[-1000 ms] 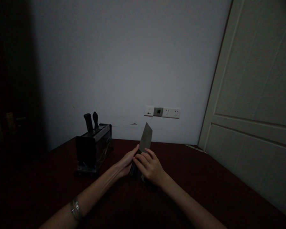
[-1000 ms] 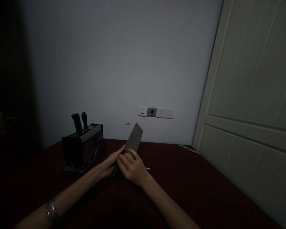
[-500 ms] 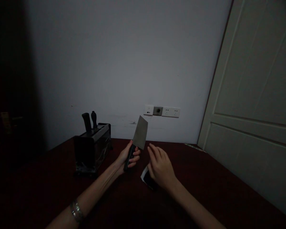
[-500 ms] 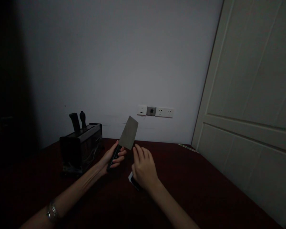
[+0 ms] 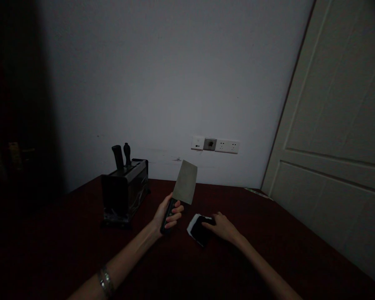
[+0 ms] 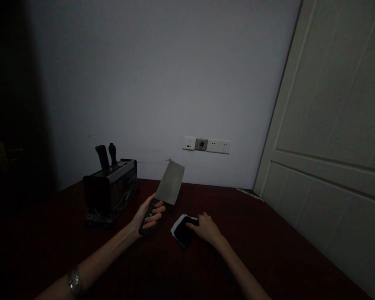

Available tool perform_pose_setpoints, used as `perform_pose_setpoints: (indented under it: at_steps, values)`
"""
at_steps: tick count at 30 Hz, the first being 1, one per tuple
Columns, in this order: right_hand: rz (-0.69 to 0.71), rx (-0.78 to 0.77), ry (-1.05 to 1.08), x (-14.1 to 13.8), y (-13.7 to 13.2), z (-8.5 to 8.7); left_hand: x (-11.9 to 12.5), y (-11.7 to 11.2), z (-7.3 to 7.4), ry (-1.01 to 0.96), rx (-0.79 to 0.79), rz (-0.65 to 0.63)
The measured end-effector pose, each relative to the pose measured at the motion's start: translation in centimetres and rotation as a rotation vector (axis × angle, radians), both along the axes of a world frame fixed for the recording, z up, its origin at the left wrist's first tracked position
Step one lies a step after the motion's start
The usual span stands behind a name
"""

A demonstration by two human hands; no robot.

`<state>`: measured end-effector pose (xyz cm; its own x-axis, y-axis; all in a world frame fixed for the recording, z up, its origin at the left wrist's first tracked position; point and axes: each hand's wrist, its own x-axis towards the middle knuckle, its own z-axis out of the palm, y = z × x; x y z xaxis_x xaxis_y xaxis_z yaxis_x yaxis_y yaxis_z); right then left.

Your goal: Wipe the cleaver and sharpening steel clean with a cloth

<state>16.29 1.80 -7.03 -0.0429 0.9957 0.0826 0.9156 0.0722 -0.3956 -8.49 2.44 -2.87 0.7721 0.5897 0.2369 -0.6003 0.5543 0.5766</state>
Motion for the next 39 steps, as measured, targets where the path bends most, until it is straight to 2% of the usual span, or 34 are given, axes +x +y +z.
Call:
perform_pose_setpoints:
  at_steps: [5, 11, 16, 19, 22, 25, 29, 32, 35, 37, 39]
  values:
    - [0.031, -0.009, 0.171, 0.0, 0.8, -1.0, 0.1, 0.1, -0.2, -0.010, 0.034, -0.042]
    - [0.014, -0.049, 0.480, -0.7, 1.5, -1.7, 0.1, -0.1, -0.2, -0.025, 0.074, -0.089]
    - [0.002, -0.094, 0.768, -0.9, 1.7, -1.1, 0.2, -0.6, -0.1, -0.042, 0.086, -0.110]
    - [-0.061, -0.063, 0.936, -0.6, 2.0, -0.2, 0.3, -0.9, 0.0, -0.036, 0.098, -0.120]
    - [-0.171, 0.011, 1.063, 0.0, 2.7, 1.2, 0.4, -1.1, 0.0, -0.034, 0.103, -0.119]
    - [-0.222, 0.141, 1.154, 0.8, 3.9, 3.6, 0.5, -1.3, -0.1, -0.044, 0.099, -0.106]
    - [-0.237, 0.392, 1.182, 1.4, 5.7, 8.0, 0.6, -1.3, -0.3, -0.072, 0.090, -0.106]
    - [-0.227, 0.603, 1.113, 0.5, 6.9, 11.4, 0.7, -1.4, -0.5, -0.097, 0.087, -0.127]
    - [-0.098, 0.734, 0.980, -1.7, 7.3, 13.6, 0.8, -1.6, -0.6, -0.097, 0.082, -0.145]
    - [0.060, 0.745, 0.889, -3.3, 7.1, 14.0, 0.9, -1.7, -0.6, -0.085, 0.086, -0.168]
    - [0.267, 0.760, 0.689, -4.4, 6.6, 13.9, 0.9, -1.8, -0.6, -0.084, 0.088, -0.181]
